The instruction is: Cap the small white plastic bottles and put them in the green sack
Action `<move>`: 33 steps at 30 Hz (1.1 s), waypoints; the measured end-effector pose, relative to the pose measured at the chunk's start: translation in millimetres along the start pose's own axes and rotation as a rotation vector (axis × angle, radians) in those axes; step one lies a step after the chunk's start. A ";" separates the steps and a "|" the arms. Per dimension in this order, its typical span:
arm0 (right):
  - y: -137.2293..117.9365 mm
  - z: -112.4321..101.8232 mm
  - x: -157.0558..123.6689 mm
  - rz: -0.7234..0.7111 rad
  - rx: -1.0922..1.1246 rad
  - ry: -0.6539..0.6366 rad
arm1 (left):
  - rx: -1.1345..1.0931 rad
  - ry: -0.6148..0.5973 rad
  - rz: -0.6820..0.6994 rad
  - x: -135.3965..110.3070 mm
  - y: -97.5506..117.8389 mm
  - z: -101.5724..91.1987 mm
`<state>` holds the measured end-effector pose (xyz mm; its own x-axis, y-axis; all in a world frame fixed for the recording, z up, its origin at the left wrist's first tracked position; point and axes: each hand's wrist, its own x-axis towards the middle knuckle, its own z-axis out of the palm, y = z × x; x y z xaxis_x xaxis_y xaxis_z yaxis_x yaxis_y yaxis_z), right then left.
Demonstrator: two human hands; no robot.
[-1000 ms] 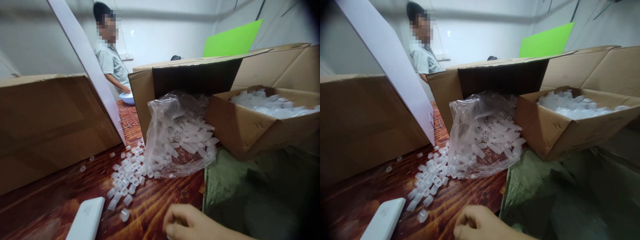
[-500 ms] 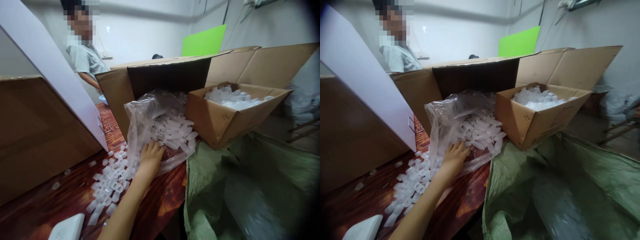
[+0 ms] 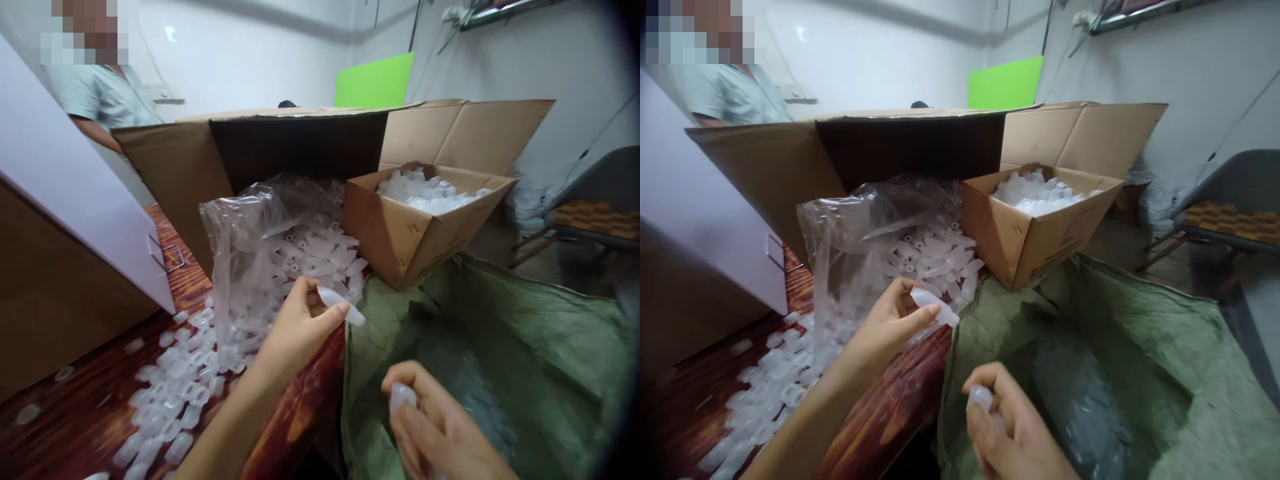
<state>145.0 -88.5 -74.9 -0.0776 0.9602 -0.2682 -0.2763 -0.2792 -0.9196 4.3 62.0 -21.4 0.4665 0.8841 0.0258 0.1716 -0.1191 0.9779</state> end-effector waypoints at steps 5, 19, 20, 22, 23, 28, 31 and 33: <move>-30.1 -23.4 1.9 -0.304 -0.306 0.306 | -0.546 -0.144 -0.238 -19.1 11.9 25.7; -47.9 -39.9 1.2 -0.874 -1.163 0.264 | -0.555 -0.217 -0.414 -33.4 20.9 42.3; -50.5 -40.2 -0.1 -0.895 -1.192 0.243 | -0.559 -0.245 -0.436 -33.7 20.3 43.2; -58.7 -40.2 -0.9 -0.944 -1.252 0.170 | -0.528 -0.272 -0.442 -34.3 18.7 44.7; -63.5 -40.1 -0.5 -0.972 -1.299 0.132 | -0.490 -0.263 -0.432 -34.8 18.1 45.3; -79.5 -38.9 2.0 -1.090 -1.497 0.033 | -0.296 -0.157 -0.358 -38.9 20.1 46.9; -81.5 -37.0 0.2 -0.979 -1.396 0.034 | -0.215 -0.093 -0.317 -42.3 21.1 46.5; -83.0 -35.7 -1.5 -0.854 -1.354 0.014 | -0.172 -0.040 -0.270 -44.0 20.0 45.9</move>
<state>202.3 -66.9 -8.4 -0.3421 0.8309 0.4388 0.7818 0.5107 -0.3577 27.0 0.0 -12.5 0.4583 0.8546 -0.2442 0.1465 0.1983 0.9691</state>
